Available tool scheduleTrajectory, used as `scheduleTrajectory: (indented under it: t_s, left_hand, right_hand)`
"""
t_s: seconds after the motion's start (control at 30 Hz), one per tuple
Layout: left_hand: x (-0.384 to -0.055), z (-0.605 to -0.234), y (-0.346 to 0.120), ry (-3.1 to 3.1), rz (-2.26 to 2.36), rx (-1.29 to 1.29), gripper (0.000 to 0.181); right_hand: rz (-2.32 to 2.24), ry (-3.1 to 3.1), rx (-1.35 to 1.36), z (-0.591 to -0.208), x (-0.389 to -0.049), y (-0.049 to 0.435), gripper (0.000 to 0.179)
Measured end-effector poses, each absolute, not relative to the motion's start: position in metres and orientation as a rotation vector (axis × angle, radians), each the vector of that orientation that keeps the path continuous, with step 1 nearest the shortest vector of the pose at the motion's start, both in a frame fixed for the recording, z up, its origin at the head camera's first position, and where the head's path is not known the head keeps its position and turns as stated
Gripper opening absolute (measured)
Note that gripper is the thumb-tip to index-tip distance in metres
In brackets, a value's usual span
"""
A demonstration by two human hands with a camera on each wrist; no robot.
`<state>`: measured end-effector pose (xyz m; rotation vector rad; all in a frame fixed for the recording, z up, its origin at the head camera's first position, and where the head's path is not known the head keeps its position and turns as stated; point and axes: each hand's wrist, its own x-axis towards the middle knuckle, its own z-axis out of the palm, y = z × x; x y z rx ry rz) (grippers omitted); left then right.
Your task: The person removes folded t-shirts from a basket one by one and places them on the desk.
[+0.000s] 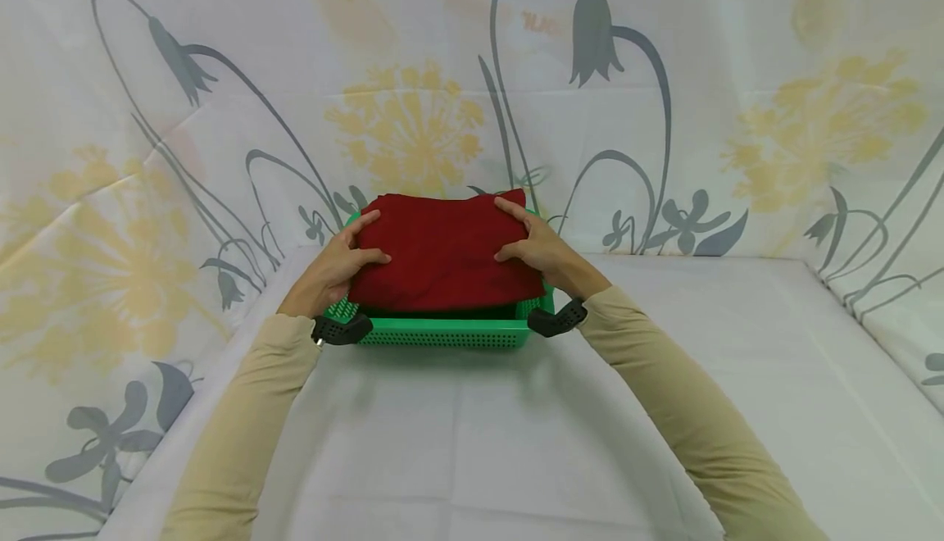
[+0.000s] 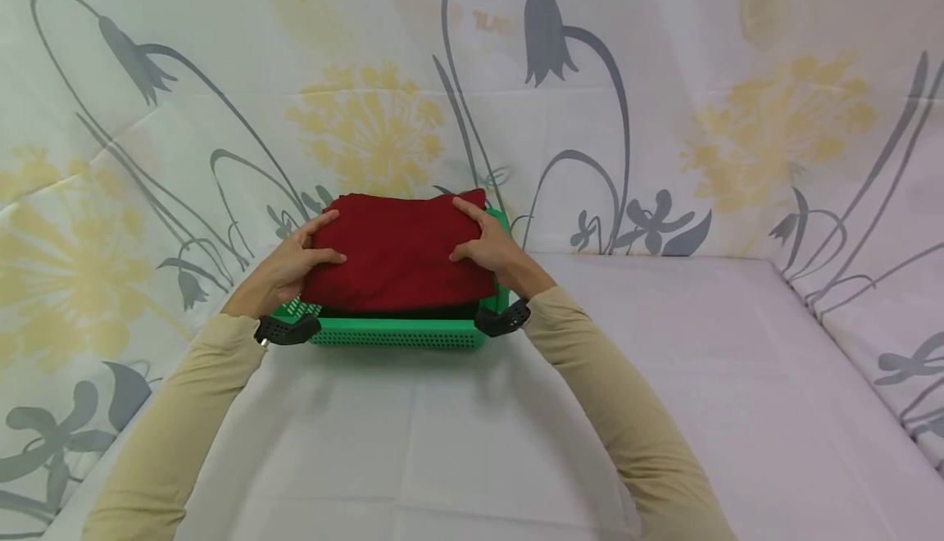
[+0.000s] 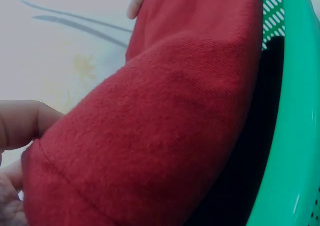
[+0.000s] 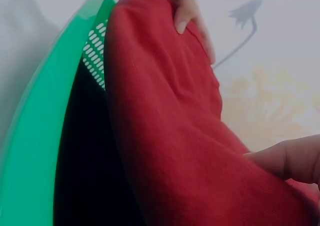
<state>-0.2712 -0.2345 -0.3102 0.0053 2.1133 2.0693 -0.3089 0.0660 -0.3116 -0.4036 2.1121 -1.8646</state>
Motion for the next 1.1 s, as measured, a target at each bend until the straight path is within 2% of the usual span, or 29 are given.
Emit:
scheduleTrajectory:
  t_s: [1.1]
  left_hand:
    - [-0.268, -0.294, -0.193, 2.038, 2.203, 0.074, 0.081]
  right_hand:
    - [-1.915, 2.223, -0.372, -0.294, -0.297, 0.111, 0.085]
